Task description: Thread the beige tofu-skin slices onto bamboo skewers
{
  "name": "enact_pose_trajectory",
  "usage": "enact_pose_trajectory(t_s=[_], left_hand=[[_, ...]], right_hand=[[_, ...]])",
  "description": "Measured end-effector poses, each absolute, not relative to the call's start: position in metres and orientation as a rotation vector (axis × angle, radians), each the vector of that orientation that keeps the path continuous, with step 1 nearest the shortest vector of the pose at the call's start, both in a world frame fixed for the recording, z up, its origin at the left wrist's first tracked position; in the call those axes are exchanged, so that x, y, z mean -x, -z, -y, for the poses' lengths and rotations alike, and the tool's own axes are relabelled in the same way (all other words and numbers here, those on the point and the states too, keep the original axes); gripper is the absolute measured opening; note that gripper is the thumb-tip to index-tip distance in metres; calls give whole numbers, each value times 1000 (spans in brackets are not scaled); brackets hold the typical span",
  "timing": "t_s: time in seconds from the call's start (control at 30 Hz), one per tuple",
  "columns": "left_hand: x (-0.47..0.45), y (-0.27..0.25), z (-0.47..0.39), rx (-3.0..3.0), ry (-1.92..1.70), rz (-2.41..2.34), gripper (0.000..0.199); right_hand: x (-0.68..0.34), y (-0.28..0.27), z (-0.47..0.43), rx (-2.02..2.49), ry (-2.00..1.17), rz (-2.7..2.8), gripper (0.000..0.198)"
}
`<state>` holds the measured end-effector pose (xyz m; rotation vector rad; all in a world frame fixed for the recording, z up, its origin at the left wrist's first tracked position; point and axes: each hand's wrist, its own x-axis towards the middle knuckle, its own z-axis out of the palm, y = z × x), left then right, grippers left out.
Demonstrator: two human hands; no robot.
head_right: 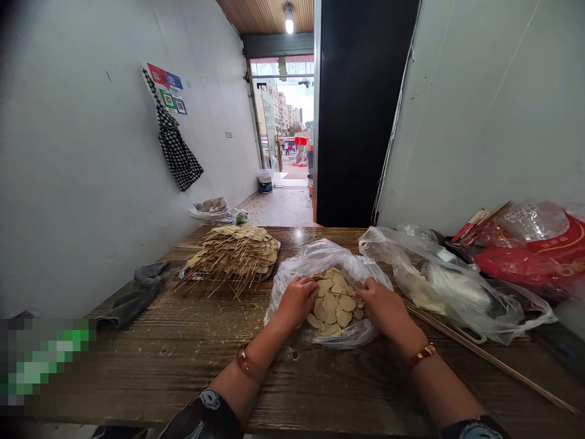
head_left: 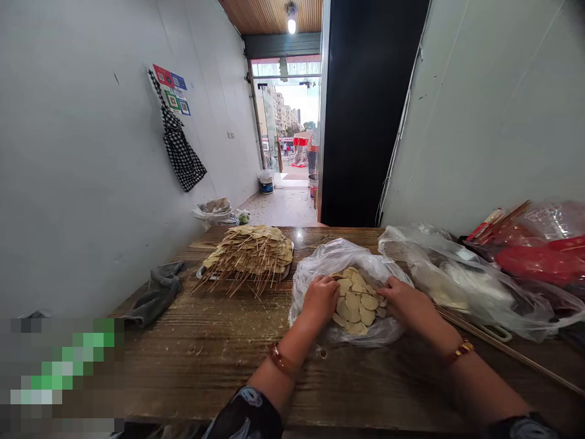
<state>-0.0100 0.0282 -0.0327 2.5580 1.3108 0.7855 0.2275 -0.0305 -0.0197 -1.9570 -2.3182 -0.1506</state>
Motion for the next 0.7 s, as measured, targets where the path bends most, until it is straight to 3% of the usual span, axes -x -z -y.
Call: enact_pose_trajectory(t_s=[0.3,0.47,0.53,0.7], left_hand=[[4,35,-29,-2555,-918,-1212,22],[4,31,-32,-2348,-929,-1330,35],[5,31,-33,-2278,-897,-1363,31],[5,34,-35,-2214,-928,-1353,10]], right_hand=[[-228,16,33,1582,97,1717,31],[-201,-8,19,1366,-530,1760,32],[-193,-7,12,1352,-658,1810,33],[-195,7,5,1510,-372,1869,35]])
